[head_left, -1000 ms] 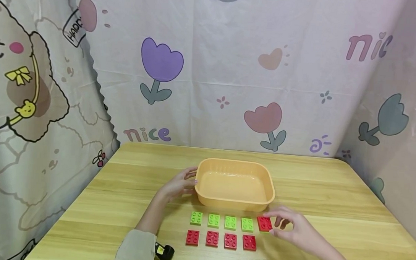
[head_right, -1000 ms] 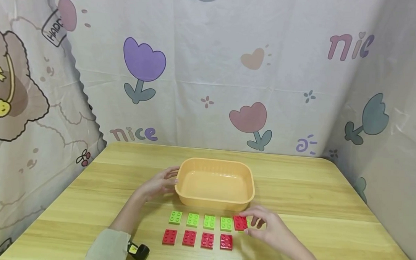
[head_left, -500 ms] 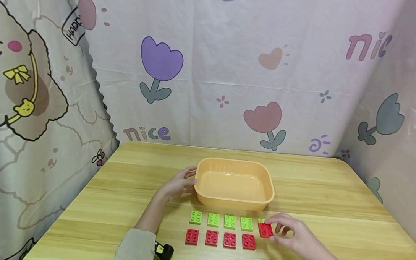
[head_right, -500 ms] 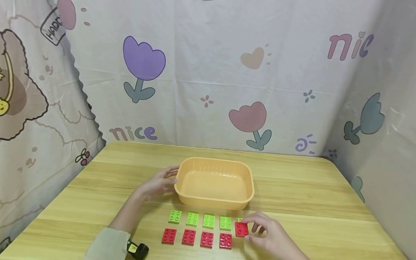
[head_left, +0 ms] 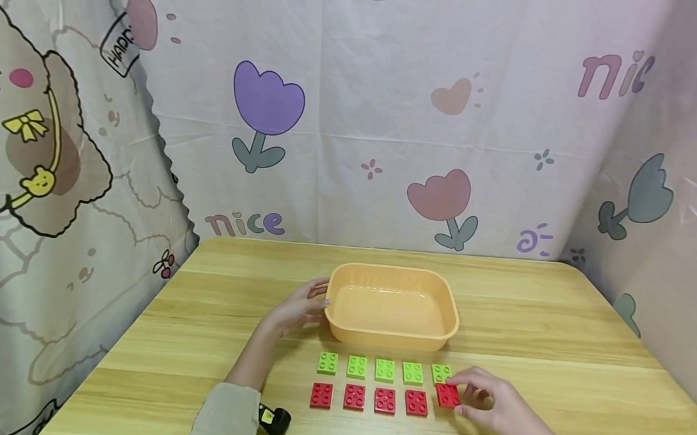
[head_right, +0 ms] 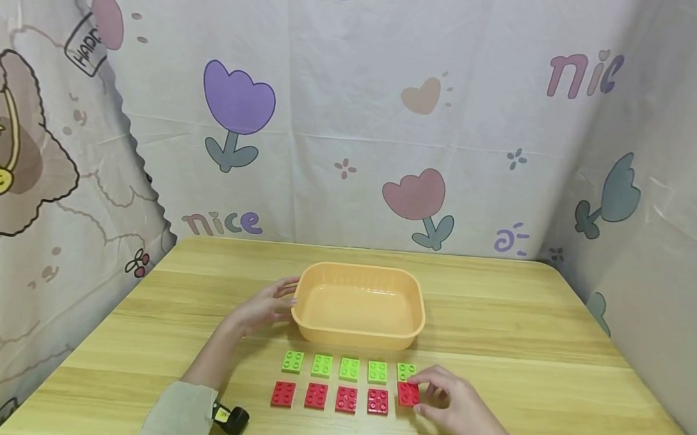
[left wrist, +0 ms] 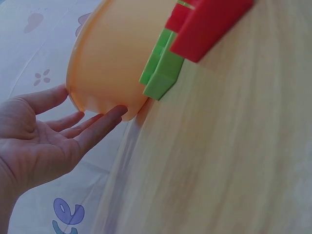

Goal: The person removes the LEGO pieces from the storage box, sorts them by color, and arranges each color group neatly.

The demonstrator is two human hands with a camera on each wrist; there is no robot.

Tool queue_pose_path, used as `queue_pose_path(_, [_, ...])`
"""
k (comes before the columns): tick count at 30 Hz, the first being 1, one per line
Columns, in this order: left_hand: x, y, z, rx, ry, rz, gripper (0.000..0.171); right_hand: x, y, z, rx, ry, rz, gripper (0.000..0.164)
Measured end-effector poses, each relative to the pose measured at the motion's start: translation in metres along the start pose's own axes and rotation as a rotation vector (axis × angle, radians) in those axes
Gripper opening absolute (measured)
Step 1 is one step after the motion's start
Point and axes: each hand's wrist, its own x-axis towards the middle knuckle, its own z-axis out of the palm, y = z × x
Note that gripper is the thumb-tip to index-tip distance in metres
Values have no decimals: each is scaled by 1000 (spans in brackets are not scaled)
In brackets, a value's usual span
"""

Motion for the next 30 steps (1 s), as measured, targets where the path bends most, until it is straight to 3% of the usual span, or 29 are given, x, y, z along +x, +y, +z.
queue_pose_path(8, [-2,-1,-2,18,-55,50,58,-5,2,2,60,-87,160,34])
queue_pose_path(13, [-2,1,-1,19,-48,44,58,-5,3,4,57,-85,196,37])
queue_pose_path(18, [-3,5,1,15,-33,-3,58,-6,5,7,10,-70,155,36])
queue_pose_path(30, [-1,3,2,15,14,-11,58,-9,10,10,-77,-20,10,30])
